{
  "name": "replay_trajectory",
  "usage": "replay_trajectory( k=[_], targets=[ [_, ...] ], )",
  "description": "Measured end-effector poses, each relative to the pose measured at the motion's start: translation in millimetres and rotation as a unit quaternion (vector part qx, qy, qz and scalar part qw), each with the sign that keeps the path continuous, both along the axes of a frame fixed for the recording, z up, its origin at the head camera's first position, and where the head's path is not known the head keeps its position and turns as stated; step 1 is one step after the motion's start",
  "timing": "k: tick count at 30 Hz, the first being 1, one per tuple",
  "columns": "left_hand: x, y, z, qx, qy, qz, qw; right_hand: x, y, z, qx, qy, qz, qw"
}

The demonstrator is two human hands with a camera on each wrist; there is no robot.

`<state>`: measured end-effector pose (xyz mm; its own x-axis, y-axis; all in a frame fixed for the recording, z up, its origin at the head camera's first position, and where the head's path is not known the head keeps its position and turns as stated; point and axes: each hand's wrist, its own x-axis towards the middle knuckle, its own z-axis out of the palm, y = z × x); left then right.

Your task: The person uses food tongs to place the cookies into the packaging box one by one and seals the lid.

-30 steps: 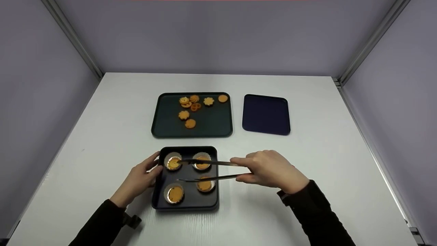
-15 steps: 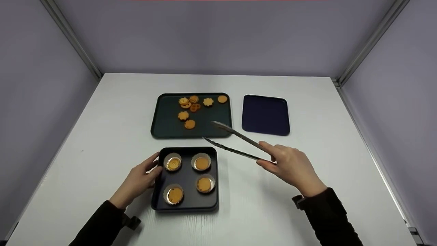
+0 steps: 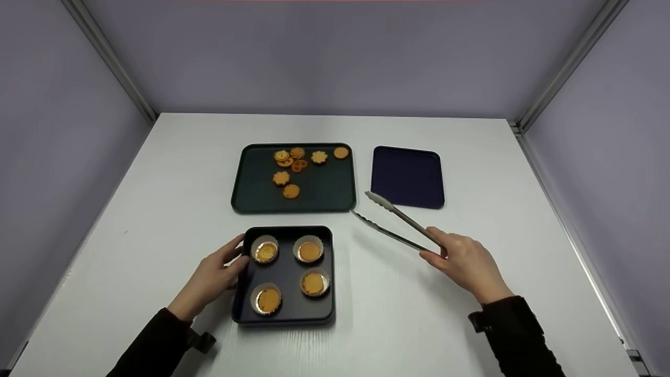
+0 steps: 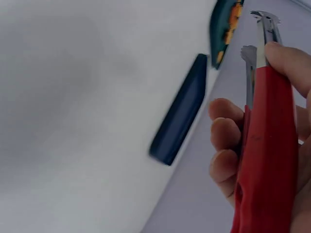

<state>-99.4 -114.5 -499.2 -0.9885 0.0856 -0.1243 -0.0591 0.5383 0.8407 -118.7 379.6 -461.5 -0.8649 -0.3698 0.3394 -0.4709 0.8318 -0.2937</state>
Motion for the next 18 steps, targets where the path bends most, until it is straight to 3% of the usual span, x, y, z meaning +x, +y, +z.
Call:
replay_trajectory(
  k=[8, 18],
  targets=[
    [-0.5, -0.6, 0.3, -0.001, 0.002, -0.003, 1.0, -1.1, 21.0, -25.3, -0.003, -0.027, -0.012, 0.9996],
    [-1.2, -0.6, -0.4, -0.005, 0.009, -0.003, 0.9999, -1.6, 29.3, -40.5, -0.007, -0.036, -0.013, 0.9992]
  ],
)
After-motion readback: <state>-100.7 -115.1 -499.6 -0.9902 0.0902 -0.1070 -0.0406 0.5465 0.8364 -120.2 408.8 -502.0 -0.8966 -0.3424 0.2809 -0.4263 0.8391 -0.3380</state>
